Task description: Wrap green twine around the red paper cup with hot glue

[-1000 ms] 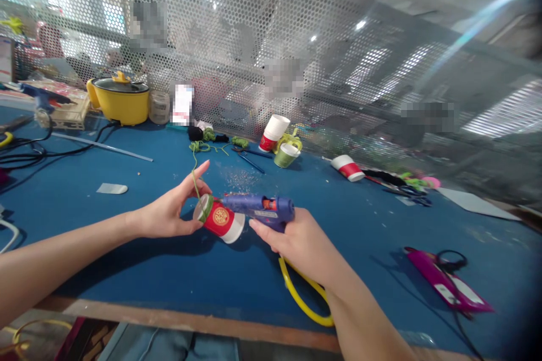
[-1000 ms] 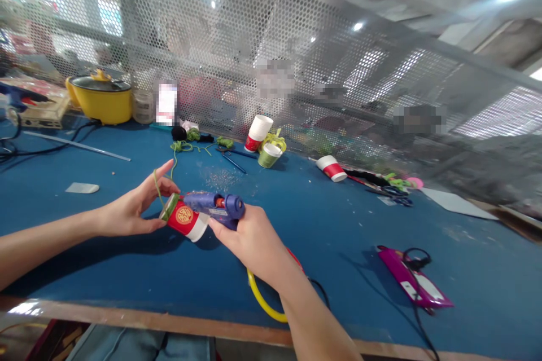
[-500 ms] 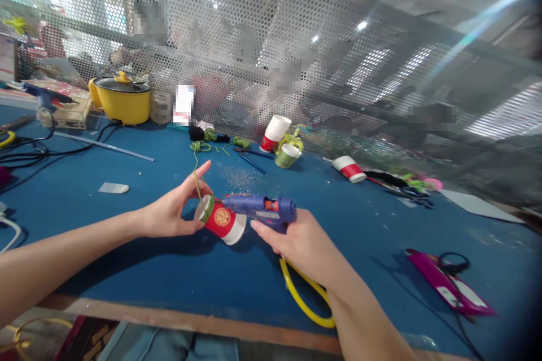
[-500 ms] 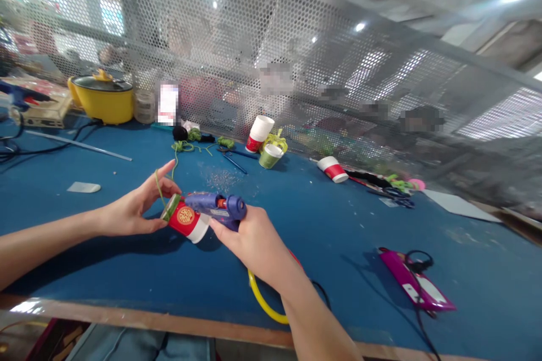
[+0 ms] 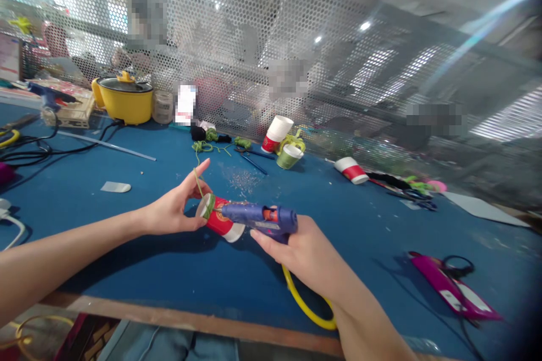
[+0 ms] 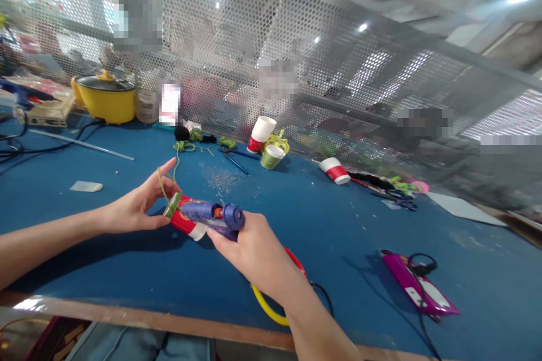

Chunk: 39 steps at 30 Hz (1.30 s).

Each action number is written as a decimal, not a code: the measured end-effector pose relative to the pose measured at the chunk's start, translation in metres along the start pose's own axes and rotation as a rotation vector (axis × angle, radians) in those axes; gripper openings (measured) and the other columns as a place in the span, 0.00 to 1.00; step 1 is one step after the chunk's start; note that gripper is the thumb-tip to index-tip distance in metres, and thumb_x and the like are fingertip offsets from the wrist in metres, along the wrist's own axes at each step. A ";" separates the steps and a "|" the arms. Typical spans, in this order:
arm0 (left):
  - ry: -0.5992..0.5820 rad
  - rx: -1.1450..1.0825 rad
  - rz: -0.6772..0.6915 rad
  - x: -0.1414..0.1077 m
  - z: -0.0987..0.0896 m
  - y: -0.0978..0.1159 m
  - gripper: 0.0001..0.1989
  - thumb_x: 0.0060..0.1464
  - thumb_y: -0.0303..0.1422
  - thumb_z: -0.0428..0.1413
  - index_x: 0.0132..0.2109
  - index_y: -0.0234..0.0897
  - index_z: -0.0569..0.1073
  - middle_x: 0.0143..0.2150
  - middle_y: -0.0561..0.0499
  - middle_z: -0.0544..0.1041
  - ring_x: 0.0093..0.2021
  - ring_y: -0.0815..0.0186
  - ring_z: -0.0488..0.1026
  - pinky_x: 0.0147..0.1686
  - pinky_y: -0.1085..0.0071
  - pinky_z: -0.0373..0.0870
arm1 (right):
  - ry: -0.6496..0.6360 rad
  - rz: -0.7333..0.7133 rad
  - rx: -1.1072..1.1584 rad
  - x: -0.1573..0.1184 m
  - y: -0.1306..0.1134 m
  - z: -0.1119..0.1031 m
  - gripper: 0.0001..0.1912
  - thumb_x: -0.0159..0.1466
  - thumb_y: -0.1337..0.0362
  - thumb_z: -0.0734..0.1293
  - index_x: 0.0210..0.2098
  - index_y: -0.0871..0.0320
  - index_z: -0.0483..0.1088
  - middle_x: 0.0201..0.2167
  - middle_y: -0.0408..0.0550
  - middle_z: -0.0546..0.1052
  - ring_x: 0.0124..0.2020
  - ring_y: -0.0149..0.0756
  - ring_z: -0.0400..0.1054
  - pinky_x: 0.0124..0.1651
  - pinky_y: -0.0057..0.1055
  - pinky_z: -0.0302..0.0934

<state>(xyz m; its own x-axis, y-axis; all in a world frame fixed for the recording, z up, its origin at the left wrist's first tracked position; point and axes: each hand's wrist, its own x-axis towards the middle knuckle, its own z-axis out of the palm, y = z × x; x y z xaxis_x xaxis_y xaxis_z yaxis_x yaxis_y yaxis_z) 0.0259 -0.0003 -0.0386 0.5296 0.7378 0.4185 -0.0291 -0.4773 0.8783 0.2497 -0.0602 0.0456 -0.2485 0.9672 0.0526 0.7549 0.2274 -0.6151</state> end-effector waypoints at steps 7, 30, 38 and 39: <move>0.005 0.011 -0.017 0.000 0.000 0.000 0.50 0.45 0.23 0.56 0.64 0.47 0.32 0.43 0.49 0.65 0.44 0.65 0.66 0.51 0.58 0.60 | -0.025 -0.027 0.000 0.000 0.001 0.001 0.08 0.56 0.62 0.64 0.25 0.59 0.70 0.21 0.42 0.73 0.22 0.30 0.63 0.26 0.25 0.59; -0.027 0.085 0.020 -0.002 0.000 0.000 0.50 0.44 0.23 0.57 0.64 0.46 0.33 0.48 0.46 0.62 0.48 0.62 0.64 0.53 0.57 0.59 | 0.015 0.087 0.073 0.014 0.001 0.000 0.12 0.56 0.59 0.64 0.21 0.58 0.68 0.10 0.39 0.66 0.13 0.29 0.60 0.18 0.25 0.55; 0.013 0.038 -0.048 -0.002 0.001 -0.001 0.51 0.43 0.23 0.58 0.64 0.47 0.34 0.52 0.44 0.59 0.46 0.65 0.65 0.51 0.59 0.61 | 0.014 0.137 0.412 0.029 0.028 -0.013 0.13 0.50 0.56 0.69 0.24 0.60 0.66 0.16 0.40 0.69 0.18 0.27 0.62 0.23 0.25 0.58; 0.022 0.039 -0.050 -0.002 0.001 -0.001 0.51 0.43 0.23 0.58 0.64 0.47 0.34 0.52 0.44 0.59 0.46 0.64 0.65 0.51 0.58 0.61 | 0.062 0.142 0.421 0.034 0.035 -0.015 0.14 0.50 0.56 0.69 0.26 0.60 0.67 0.20 0.42 0.71 0.21 0.28 0.64 0.26 0.25 0.59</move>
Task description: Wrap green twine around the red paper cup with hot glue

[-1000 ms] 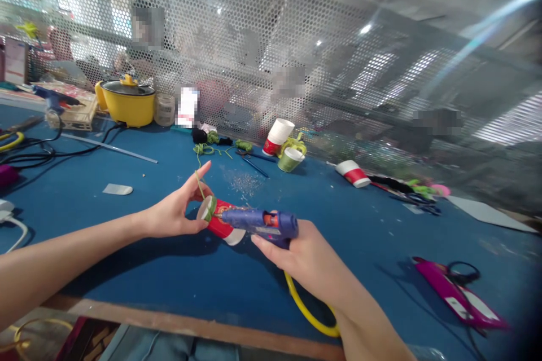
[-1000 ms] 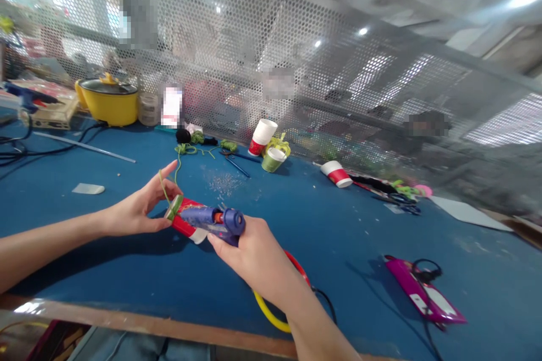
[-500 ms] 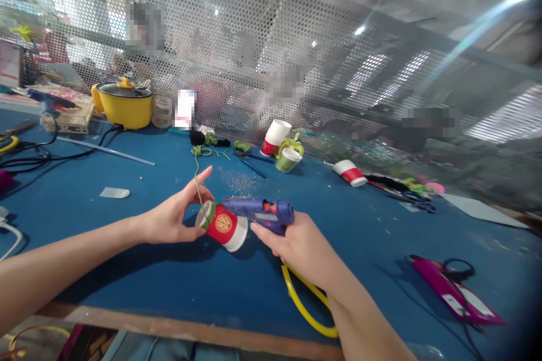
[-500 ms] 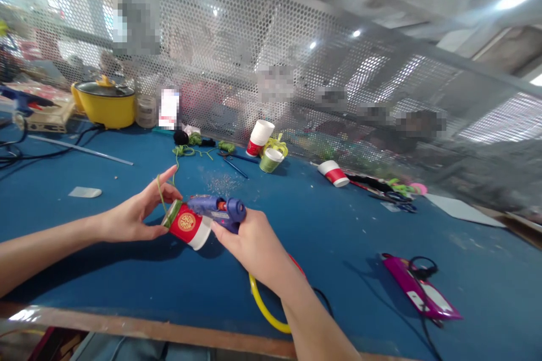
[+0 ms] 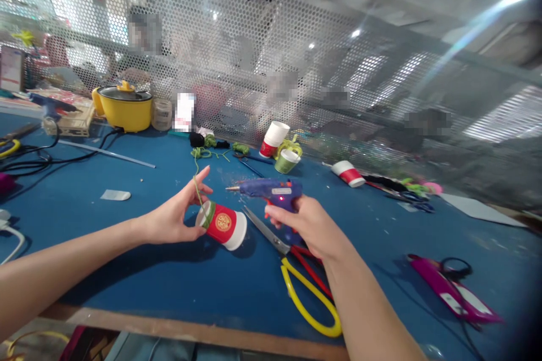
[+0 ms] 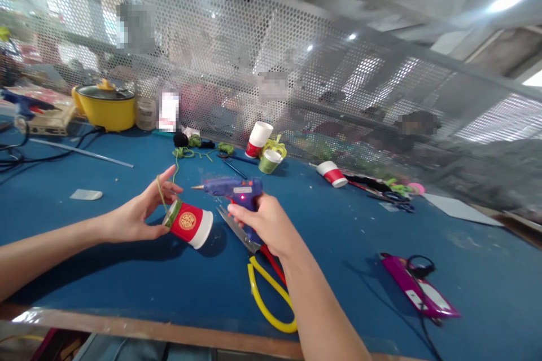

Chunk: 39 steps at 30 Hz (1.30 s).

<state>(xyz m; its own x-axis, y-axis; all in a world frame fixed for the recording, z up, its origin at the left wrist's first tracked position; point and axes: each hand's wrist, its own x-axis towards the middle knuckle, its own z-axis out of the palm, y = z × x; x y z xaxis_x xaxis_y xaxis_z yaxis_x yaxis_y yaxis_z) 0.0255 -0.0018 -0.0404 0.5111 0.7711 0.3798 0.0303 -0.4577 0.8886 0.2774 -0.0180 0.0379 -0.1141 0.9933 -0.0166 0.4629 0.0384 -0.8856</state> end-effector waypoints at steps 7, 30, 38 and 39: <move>0.045 0.018 -0.007 0.002 -0.001 -0.001 0.50 0.43 0.24 0.57 0.64 0.47 0.33 0.52 0.44 0.59 0.46 0.64 0.65 0.49 0.59 0.64 | 0.220 0.099 -0.248 0.050 0.043 -0.020 0.14 0.56 0.56 0.64 0.22 0.60 0.65 0.18 0.45 0.71 0.16 0.27 0.62 0.21 0.26 0.57; -0.010 -0.010 0.024 0.003 0.001 0.003 0.50 0.45 0.24 0.56 0.64 0.43 0.31 0.59 0.40 0.57 0.54 0.57 0.63 0.50 0.61 0.65 | -0.229 -0.660 -0.644 0.030 -0.052 0.088 0.07 0.55 0.65 0.69 0.22 0.60 0.72 0.28 0.46 0.71 0.34 0.35 0.62 0.39 0.32 0.57; 0.009 -0.012 0.002 0.003 0.000 -0.003 0.50 0.43 0.23 0.57 0.64 0.48 0.34 0.51 0.45 0.61 0.46 0.63 0.66 0.49 0.58 0.63 | -0.245 -0.389 -0.286 0.032 -0.036 0.054 0.10 0.57 0.63 0.65 0.21 0.61 0.68 0.19 0.40 0.68 0.23 0.27 0.59 0.26 0.25 0.53; 0.011 -0.010 0.002 0.003 0.000 -0.003 0.50 0.43 0.23 0.58 0.64 0.48 0.34 0.51 0.45 0.60 0.45 0.63 0.66 0.49 0.58 0.64 | -0.229 -0.377 -0.283 0.032 -0.034 0.053 0.11 0.56 0.62 0.66 0.20 0.61 0.67 0.18 0.39 0.66 0.22 0.26 0.57 0.26 0.25 0.52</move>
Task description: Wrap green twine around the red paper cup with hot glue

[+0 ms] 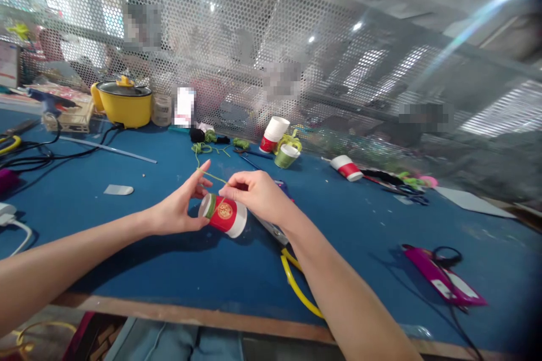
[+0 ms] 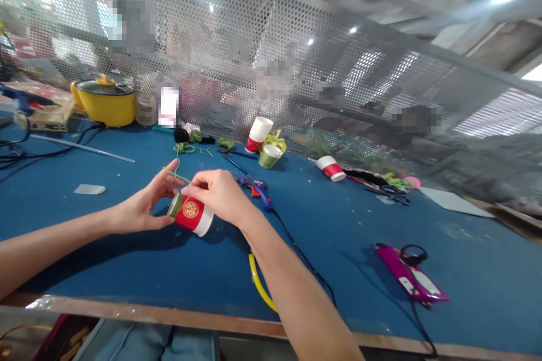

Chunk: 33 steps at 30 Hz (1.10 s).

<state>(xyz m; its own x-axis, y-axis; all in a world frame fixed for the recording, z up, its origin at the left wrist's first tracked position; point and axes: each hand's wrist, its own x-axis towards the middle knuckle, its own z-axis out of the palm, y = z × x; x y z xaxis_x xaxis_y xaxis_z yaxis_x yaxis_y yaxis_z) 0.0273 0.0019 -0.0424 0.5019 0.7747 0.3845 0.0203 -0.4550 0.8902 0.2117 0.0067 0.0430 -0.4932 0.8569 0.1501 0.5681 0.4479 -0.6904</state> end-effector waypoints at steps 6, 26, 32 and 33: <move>-0.031 -0.030 0.016 -0.001 0.000 0.001 0.49 0.44 0.23 0.57 0.64 0.49 0.34 0.51 0.45 0.59 0.46 0.63 0.65 0.48 0.59 0.64 | 0.081 -0.011 -0.052 0.003 0.005 0.005 0.13 0.55 0.61 0.66 0.18 0.60 0.63 0.16 0.36 0.61 0.20 0.24 0.52 0.24 0.24 0.47; -0.063 0.094 0.067 -0.005 -0.001 0.003 0.49 0.45 0.24 0.57 0.65 0.46 0.34 0.53 0.43 0.60 0.50 0.59 0.64 0.54 0.56 0.60 | 0.086 0.068 -0.127 0.013 0.024 0.027 0.13 0.60 0.60 0.62 0.22 0.58 0.60 0.18 0.37 0.62 0.21 0.27 0.55 0.26 0.25 0.47; -0.074 0.081 0.070 -0.004 -0.001 0.004 0.49 0.45 0.22 0.56 0.65 0.47 0.34 0.54 0.43 0.60 0.51 0.59 0.63 0.55 0.54 0.59 | 0.127 0.041 -0.115 0.013 0.019 0.025 0.13 0.61 0.60 0.62 0.22 0.58 0.59 0.18 0.37 0.63 0.22 0.27 0.56 0.26 0.25 0.48; -0.074 0.081 0.068 -0.004 -0.001 0.004 0.49 0.45 0.22 0.57 0.65 0.47 0.34 0.54 0.43 0.60 0.52 0.58 0.63 0.56 0.54 0.58 | 0.137 0.031 -0.119 0.013 0.018 0.025 0.13 0.61 0.60 0.62 0.22 0.58 0.59 0.18 0.37 0.63 0.22 0.28 0.56 0.27 0.26 0.48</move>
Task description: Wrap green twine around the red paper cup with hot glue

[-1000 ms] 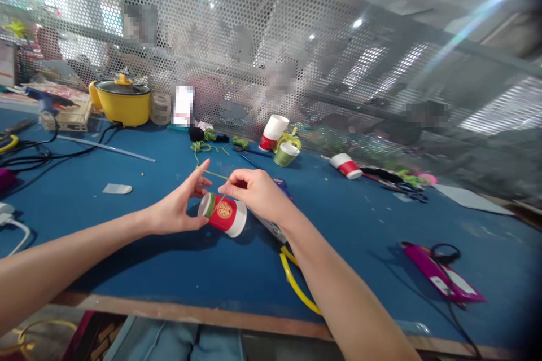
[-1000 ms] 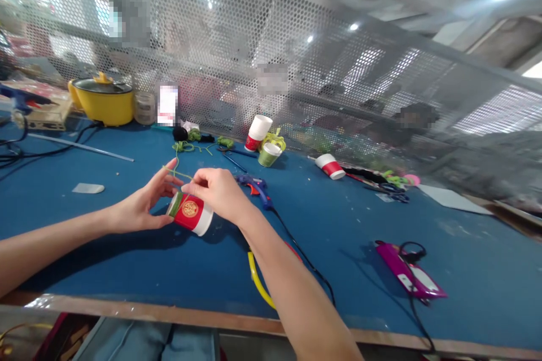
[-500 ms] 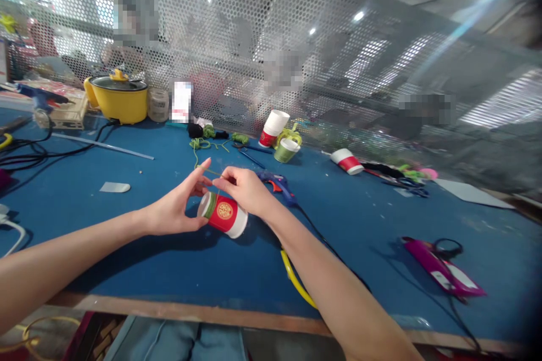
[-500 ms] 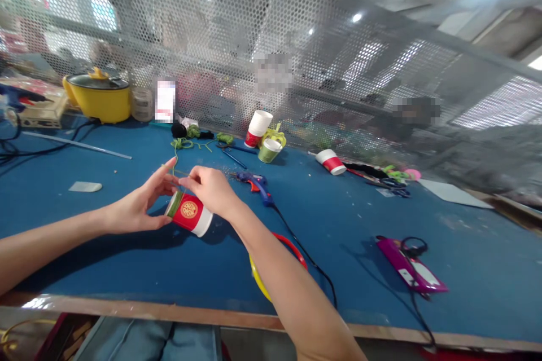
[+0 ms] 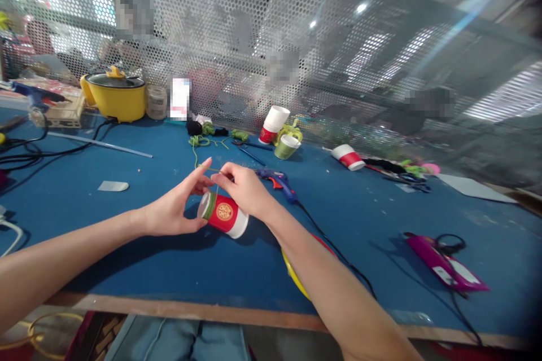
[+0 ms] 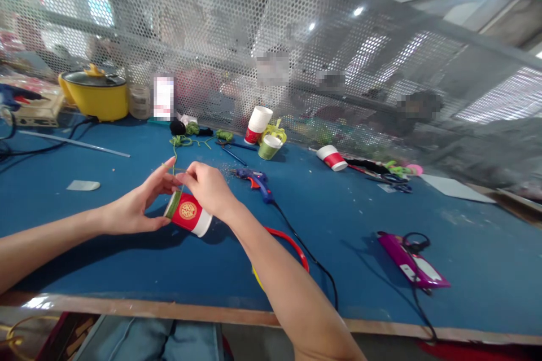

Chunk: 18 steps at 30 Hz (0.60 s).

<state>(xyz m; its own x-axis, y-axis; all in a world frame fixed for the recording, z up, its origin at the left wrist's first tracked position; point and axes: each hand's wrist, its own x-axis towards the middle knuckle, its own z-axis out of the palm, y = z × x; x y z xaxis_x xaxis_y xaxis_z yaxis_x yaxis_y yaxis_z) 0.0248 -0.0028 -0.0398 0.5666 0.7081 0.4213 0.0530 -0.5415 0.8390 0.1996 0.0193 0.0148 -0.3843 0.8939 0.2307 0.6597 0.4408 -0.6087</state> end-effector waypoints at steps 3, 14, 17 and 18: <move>0.003 0.002 -0.003 0.000 0.000 -0.001 0.50 0.44 0.22 0.57 0.65 0.47 0.34 0.53 0.43 0.61 0.53 0.57 0.62 0.56 0.53 0.58 | 0.014 -0.010 -0.013 0.000 -0.001 0.000 0.13 0.60 0.61 0.62 0.21 0.57 0.59 0.18 0.38 0.63 0.22 0.28 0.56 0.27 0.26 0.48; 0.003 0.023 -0.006 0.000 0.000 0.000 0.49 0.45 0.24 0.57 0.65 0.46 0.34 0.51 0.44 0.61 0.54 0.58 0.61 0.56 0.55 0.58 | 0.037 -0.020 -0.029 0.000 -0.004 -0.002 0.13 0.60 0.62 0.62 0.21 0.58 0.59 0.18 0.38 0.63 0.22 0.27 0.56 0.27 0.25 0.48; 0.003 0.010 -0.003 0.000 0.000 0.001 0.49 0.45 0.23 0.57 0.65 0.46 0.34 0.51 0.44 0.61 0.53 0.58 0.62 0.55 0.55 0.58 | 0.011 0.014 -0.020 0.000 0.000 0.002 0.13 0.60 0.61 0.62 0.21 0.58 0.59 0.17 0.37 0.63 0.22 0.27 0.56 0.27 0.25 0.48; 0.003 0.004 -0.001 0.000 0.000 0.001 0.49 0.45 0.23 0.57 0.65 0.46 0.35 0.52 0.44 0.62 0.52 0.58 0.62 0.55 0.55 0.58 | 0.000 0.025 -0.019 0.000 0.002 0.003 0.14 0.60 0.61 0.62 0.21 0.58 0.59 0.17 0.38 0.63 0.22 0.27 0.56 0.26 0.25 0.48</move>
<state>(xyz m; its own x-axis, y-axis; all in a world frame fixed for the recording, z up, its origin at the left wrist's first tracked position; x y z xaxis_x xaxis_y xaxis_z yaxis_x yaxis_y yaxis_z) 0.0250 -0.0035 -0.0395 0.5645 0.7099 0.4213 0.0566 -0.5424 0.8382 0.1985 0.0200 0.0116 -0.3677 0.9047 0.2154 0.6810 0.4197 -0.6001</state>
